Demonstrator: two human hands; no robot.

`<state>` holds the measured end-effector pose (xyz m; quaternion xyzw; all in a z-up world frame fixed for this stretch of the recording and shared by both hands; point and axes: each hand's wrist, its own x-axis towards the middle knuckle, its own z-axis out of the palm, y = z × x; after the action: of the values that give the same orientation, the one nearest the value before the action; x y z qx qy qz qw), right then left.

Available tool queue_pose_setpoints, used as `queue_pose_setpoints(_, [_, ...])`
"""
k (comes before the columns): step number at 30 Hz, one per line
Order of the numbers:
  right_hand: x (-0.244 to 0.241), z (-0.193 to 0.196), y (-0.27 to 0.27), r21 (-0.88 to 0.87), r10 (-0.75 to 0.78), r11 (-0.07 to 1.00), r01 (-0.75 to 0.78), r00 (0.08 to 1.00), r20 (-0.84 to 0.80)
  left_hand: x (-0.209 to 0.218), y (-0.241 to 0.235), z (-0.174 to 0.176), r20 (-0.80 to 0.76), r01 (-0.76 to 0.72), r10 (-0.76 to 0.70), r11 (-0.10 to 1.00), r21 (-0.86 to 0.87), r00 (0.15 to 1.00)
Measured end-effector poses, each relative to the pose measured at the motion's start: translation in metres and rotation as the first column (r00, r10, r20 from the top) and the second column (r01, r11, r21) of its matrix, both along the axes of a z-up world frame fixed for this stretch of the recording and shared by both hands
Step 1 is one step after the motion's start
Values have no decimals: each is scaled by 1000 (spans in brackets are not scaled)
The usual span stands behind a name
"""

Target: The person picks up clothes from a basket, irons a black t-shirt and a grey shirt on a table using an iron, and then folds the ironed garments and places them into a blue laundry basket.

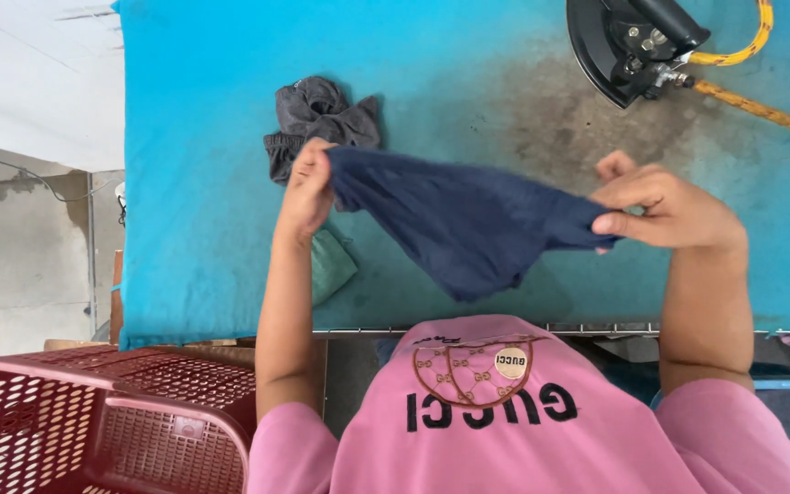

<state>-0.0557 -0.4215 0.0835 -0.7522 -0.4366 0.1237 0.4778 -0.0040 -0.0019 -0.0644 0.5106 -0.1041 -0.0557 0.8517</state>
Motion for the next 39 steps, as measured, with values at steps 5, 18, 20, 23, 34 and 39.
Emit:
queue_pose_setpoints(5, [1, -6, -22, -314, -326, 844, 436, 880, 346, -4, 6, 75, 450, -195, 6, 906, 377, 893])
queue_pose_setpoints(18, [-27, -52, -58, -343, -360, 644, 684, 666, 653, -67, -17, 110, 648, -633, -355, 175, 754, 674])
queue_pose_setpoints(20, [-45, -89, -60, -472, -441, 655, 590, 806, 394, -87, -16, 68, 534, -473, -377, 248, 846, 757])
queue_pose_setpoints(23, [-56, -111, -46, -592, -637, 666, 453, 759, -136, -99, -14, 29, 348, -197, -403, 371, 908, 846])
queue_pose_setpoints(34, [-16, -186, 14, -120, -540, 800, 588, 792, 283, -64, -114, -7, 291, -236, -348, 192, 953, 891])
queue_pose_setpoints(39, [-43, -219, 80, -531, -640, 392, 752, 637, 430, -97, -167, -53, 46, -50, -133, -29, 998, 990])
